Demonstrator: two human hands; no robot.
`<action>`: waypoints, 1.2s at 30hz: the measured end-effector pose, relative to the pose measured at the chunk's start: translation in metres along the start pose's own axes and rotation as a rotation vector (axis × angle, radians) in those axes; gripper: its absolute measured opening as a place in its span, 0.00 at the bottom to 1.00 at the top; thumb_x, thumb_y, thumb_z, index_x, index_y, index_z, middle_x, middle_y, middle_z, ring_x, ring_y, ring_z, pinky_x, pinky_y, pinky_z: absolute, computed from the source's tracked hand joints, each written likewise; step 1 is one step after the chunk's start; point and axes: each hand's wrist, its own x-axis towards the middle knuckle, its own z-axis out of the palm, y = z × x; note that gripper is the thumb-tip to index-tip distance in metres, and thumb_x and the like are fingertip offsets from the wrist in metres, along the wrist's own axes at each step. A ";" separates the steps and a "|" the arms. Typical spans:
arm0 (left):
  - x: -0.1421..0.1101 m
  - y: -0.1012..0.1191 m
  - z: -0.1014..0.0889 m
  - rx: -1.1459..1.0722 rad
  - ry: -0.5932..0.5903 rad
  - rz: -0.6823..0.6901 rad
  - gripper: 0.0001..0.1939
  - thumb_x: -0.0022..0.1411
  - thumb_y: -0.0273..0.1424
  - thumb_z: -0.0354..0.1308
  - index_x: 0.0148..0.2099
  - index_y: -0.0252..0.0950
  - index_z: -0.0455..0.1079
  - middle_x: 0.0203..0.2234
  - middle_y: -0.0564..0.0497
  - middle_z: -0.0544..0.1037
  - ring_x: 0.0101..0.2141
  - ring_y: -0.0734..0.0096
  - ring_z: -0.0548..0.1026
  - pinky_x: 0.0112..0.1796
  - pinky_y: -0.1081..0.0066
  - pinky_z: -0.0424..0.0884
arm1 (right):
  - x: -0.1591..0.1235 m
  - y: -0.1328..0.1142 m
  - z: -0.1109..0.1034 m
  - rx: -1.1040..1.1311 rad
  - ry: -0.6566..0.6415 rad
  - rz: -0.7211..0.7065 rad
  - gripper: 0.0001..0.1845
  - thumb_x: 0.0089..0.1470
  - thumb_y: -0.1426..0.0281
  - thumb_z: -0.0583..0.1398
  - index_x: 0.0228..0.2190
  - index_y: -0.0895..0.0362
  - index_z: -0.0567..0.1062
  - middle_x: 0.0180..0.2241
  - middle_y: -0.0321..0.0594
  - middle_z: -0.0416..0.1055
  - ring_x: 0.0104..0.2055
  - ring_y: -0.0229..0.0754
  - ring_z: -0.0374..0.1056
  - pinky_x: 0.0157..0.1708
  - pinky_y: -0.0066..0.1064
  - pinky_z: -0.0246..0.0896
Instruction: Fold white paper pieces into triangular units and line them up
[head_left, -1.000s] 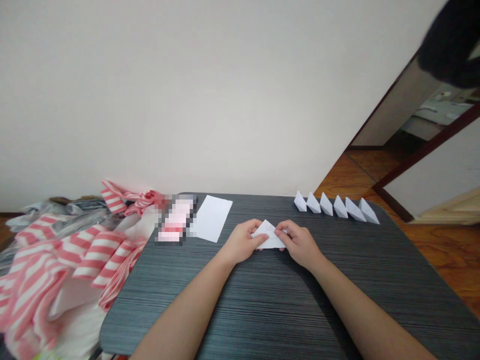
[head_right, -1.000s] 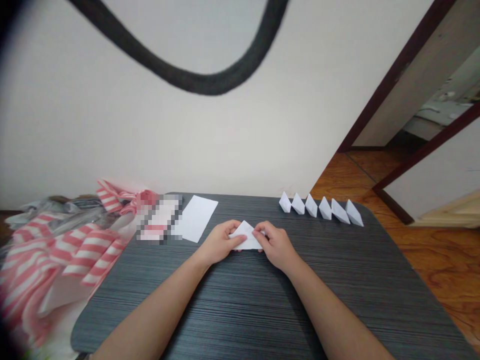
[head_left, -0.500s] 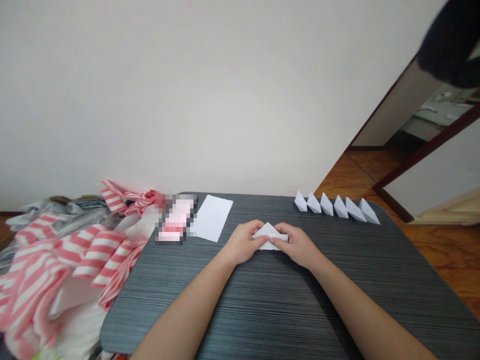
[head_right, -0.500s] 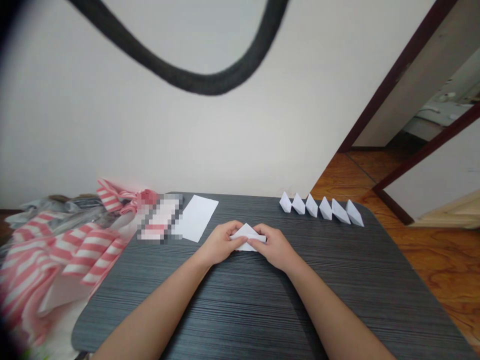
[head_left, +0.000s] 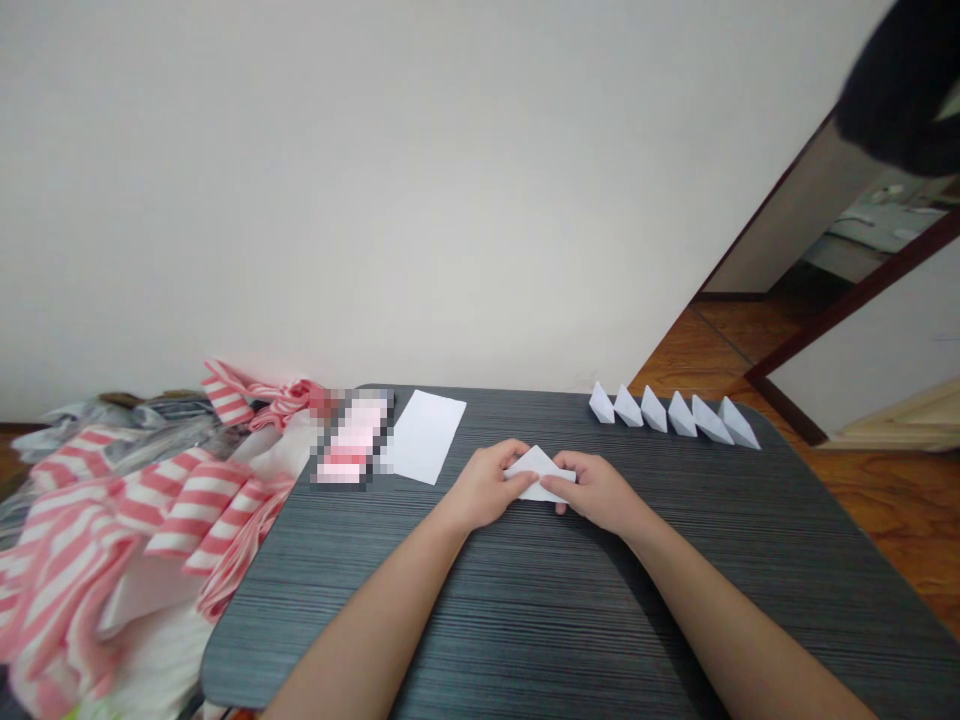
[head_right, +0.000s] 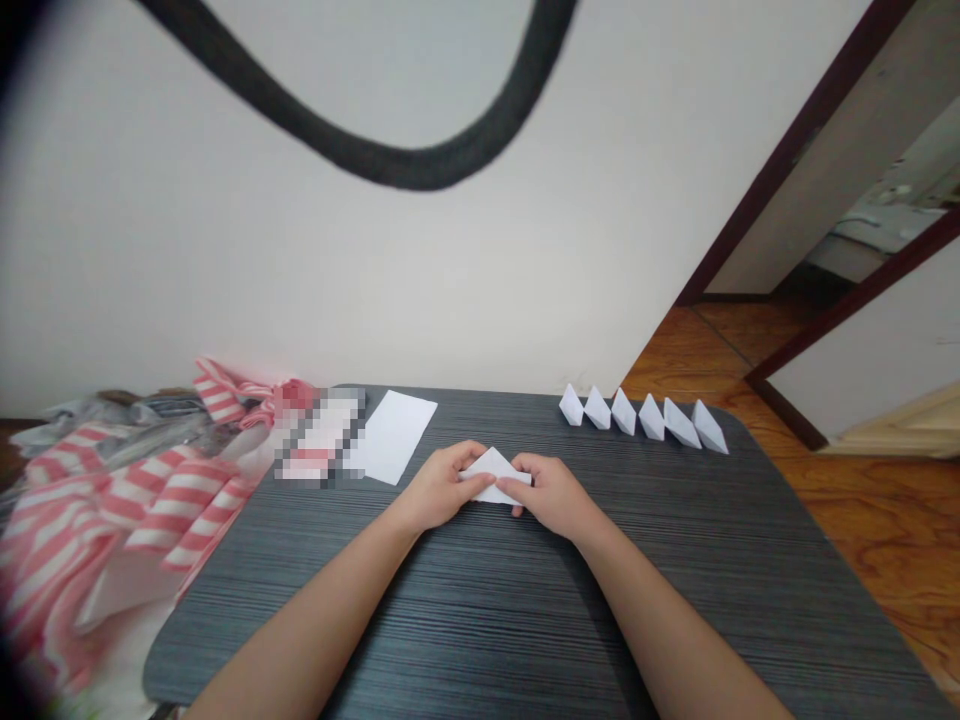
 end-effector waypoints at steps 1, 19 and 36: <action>0.000 0.000 0.000 -0.006 0.003 -0.002 0.12 0.56 0.33 0.54 0.42 0.35 0.68 0.29 0.52 0.74 0.28 0.73 0.69 0.29 0.75 0.62 | 0.000 0.000 0.000 -0.006 -0.010 0.011 0.11 0.52 0.63 0.57 0.25 0.57 0.70 0.15 0.32 0.69 0.17 0.35 0.62 0.18 0.24 0.51; 0.002 -0.012 0.003 -0.176 0.041 -0.058 0.14 0.55 0.34 0.56 0.44 0.34 0.66 0.29 0.50 0.74 0.27 0.74 0.70 0.27 0.76 0.62 | -0.002 0.003 -0.004 0.091 -0.045 0.054 0.15 0.54 0.62 0.55 0.22 0.58 0.67 0.13 0.33 0.67 0.12 0.31 0.57 0.13 0.21 0.46; 0.002 -0.012 0.004 -0.206 0.033 -0.042 0.15 0.55 0.36 0.56 0.44 0.35 0.65 0.29 0.50 0.74 0.27 0.73 0.70 0.26 0.76 0.62 | -0.004 -0.001 -0.006 0.138 -0.066 0.031 0.15 0.54 0.63 0.55 0.22 0.59 0.69 0.14 0.34 0.67 0.14 0.31 0.58 0.15 0.22 0.47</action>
